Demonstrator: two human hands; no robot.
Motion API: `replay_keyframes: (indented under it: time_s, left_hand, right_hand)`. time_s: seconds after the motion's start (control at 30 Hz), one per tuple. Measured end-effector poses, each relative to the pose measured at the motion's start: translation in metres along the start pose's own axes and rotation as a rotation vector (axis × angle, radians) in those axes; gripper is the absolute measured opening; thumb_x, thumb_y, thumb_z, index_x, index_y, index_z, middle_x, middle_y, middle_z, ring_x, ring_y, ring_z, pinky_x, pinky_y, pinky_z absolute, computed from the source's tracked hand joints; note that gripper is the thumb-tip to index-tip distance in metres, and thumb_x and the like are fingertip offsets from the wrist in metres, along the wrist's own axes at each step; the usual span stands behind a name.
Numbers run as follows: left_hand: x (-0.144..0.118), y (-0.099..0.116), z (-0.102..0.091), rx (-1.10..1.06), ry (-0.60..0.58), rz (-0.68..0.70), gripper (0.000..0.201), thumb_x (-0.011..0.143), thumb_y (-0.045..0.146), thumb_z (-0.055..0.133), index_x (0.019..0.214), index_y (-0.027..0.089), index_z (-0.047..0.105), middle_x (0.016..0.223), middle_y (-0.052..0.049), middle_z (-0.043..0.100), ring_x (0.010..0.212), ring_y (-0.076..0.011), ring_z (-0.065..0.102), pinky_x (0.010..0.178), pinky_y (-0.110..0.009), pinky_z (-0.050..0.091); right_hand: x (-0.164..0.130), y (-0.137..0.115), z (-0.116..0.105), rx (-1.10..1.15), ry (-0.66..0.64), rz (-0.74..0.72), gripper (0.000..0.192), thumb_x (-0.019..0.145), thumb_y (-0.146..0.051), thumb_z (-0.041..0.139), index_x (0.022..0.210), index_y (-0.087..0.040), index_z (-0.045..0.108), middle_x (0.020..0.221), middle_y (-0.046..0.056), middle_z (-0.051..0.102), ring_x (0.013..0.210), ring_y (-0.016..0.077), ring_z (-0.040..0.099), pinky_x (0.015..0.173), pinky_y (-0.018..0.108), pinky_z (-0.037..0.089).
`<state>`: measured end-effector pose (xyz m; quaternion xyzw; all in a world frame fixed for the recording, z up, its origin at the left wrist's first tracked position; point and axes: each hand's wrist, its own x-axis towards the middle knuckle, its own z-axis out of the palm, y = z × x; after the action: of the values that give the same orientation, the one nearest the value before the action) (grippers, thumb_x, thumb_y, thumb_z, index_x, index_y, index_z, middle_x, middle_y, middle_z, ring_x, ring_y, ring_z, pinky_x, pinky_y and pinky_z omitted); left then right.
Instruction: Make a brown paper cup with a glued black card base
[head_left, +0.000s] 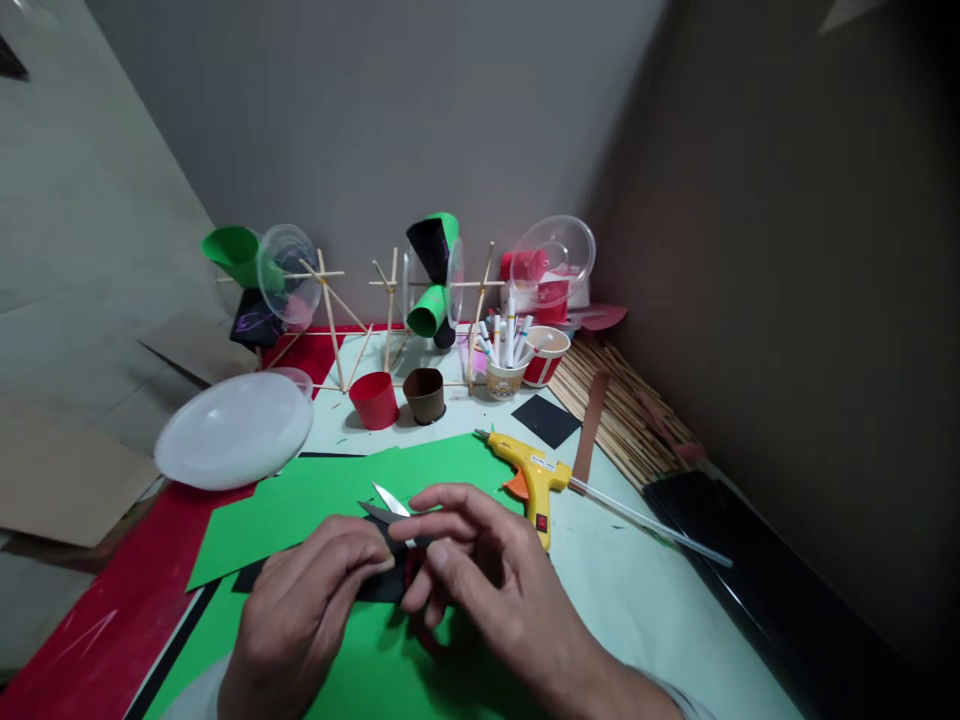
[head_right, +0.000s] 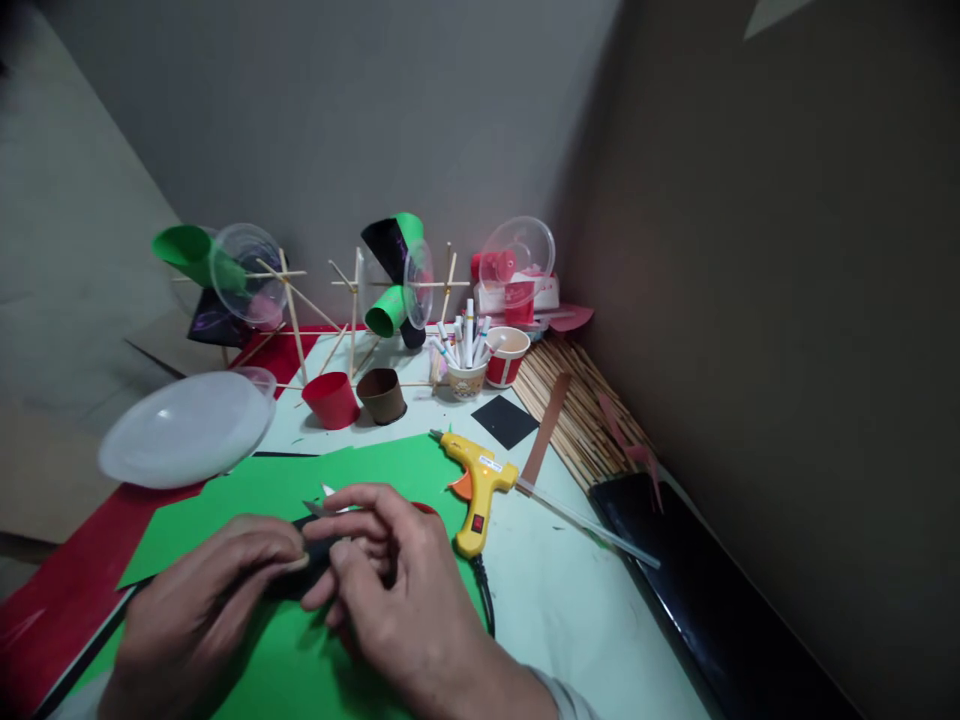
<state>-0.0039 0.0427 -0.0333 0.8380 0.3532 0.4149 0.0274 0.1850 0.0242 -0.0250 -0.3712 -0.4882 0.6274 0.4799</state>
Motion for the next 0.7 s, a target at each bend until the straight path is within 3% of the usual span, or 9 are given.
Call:
replay_keyframes:
  time_s: [0.1,0.3,0.5,0.7]
  left_hand:
    - [-0.004,-0.004,0.003,-0.096,-0.009,0.012,0.019,0.097,0.006,0.053,0.095,0.023,0.063,0.08,0.002,0.072,0.073,-0.0095,0.072,0.069,-0.014,0.055]
    - [-0.004,-0.005,0.008,-0.137,0.011,0.007,0.015,0.1,0.01,0.051,0.098,0.021,0.061,0.075,0.002,0.066,0.055,-0.0081,0.06,0.054,-0.016,0.049]
    - [-0.002,0.002,0.006,-0.065,0.095,-0.005,0.02,0.102,0.014,0.048,0.093,0.022,0.064,0.067,0.004,0.065,0.056,-0.0097,0.063,0.057,-0.018,0.048]
    - [-0.003,0.004,-0.002,-0.041,0.13,0.0,0.023,0.097,0.01,0.05,0.079,0.021,0.059,0.059,0.004,0.059,0.051,-0.0115,0.058,0.052,-0.022,0.042]
  right_hand:
    - [-0.002,0.001,-0.003,-0.1,-0.021,-0.069,0.029,0.093,-0.038,0.062,0.116,-0.02,0.059,0.106,0.012,0.076,0.067,0.0146,0.072,0.059,0.025,0.056]
    - [-0.006,0.005,-0.008,-0.304,-0.074,-0.152,0.029,0.101,-0.041,0.054,0.121,-0.02,0.06,0.082,0.007,0.074,0.081,0.0212,0.075,0.074,0.032,0.06]
    - [-0.007,0.01,-0.01,-0.316,-0.085,-0.139,0.031,0.103,-0.045,0.052,0.122,-0.022,0.059,0.115,0.015,0.073,0.082,0.0195,0.075,0.074,0.032,0.061]
    - [-0.01,0.015,-0.008,-0.305,-0.141,-0.144,0.033,0.102,-0.047,0.052,0.125,-0.023,0.057,0.11,0.013,0.075,0.076,0.0193,0.075,0.064,0.029,0.059]
